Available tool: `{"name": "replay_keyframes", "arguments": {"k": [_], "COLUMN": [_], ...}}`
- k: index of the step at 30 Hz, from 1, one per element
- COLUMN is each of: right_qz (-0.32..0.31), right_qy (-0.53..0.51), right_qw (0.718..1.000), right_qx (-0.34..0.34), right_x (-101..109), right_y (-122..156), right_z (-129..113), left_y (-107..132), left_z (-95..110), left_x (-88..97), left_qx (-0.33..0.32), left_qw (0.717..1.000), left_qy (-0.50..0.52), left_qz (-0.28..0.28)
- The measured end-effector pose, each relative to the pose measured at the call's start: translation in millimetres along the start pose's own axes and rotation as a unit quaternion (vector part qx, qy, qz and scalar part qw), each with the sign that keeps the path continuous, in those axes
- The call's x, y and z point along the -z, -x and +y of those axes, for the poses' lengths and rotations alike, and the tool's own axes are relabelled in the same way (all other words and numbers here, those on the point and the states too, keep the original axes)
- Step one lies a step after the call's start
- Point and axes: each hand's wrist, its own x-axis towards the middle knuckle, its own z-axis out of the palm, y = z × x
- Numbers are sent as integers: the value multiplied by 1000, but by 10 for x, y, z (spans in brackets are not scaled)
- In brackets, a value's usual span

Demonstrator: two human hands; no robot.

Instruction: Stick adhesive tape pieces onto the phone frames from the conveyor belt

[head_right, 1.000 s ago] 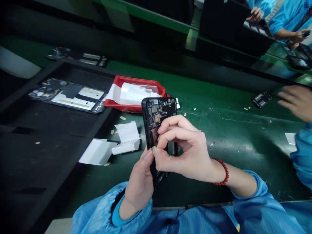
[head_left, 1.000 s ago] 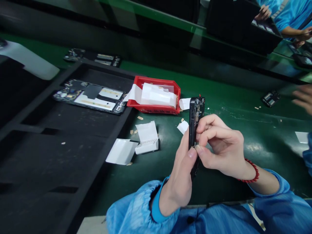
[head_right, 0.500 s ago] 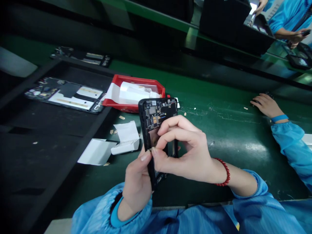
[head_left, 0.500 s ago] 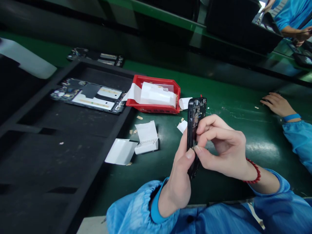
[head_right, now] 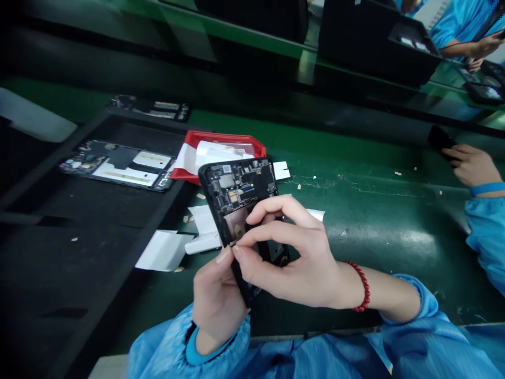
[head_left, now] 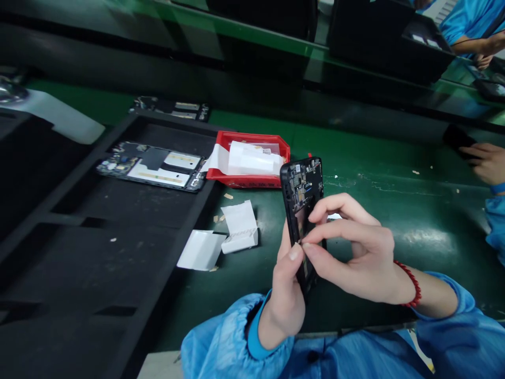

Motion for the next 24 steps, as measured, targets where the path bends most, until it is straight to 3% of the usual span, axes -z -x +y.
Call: {"name": "replay_keyframes", "arguments": {"k": [3, 6, 11, 18, 24], "right_qz": [18, 36, 4, 3, 9], "right_qy": [-12, -20, -8, -10, -22], "right_qw": [1000, 999, 1000, 1000, 1000], "right_qx": [-7, -17, 4, -1, -8], "right_x": [-3, 22, 36, 5, -9], "right_y": [5, 14, 10, 8, 5], "right_z": [11, -18, -49, -16, 21], "left_y": [18, 25, 23, 14, 18], "left_z": [7, 38, 51, 59, 15], "left_x": [-6, -57, -129, -80, -61], "left_qx": [-45, -31, -47, -54, -70], "left_qw": [999, 1000, 999, 998, 997], "left_qy": [-7, -7, -15, -25, -26], "left_qz": [2, 2, 6, -21, -6]}}
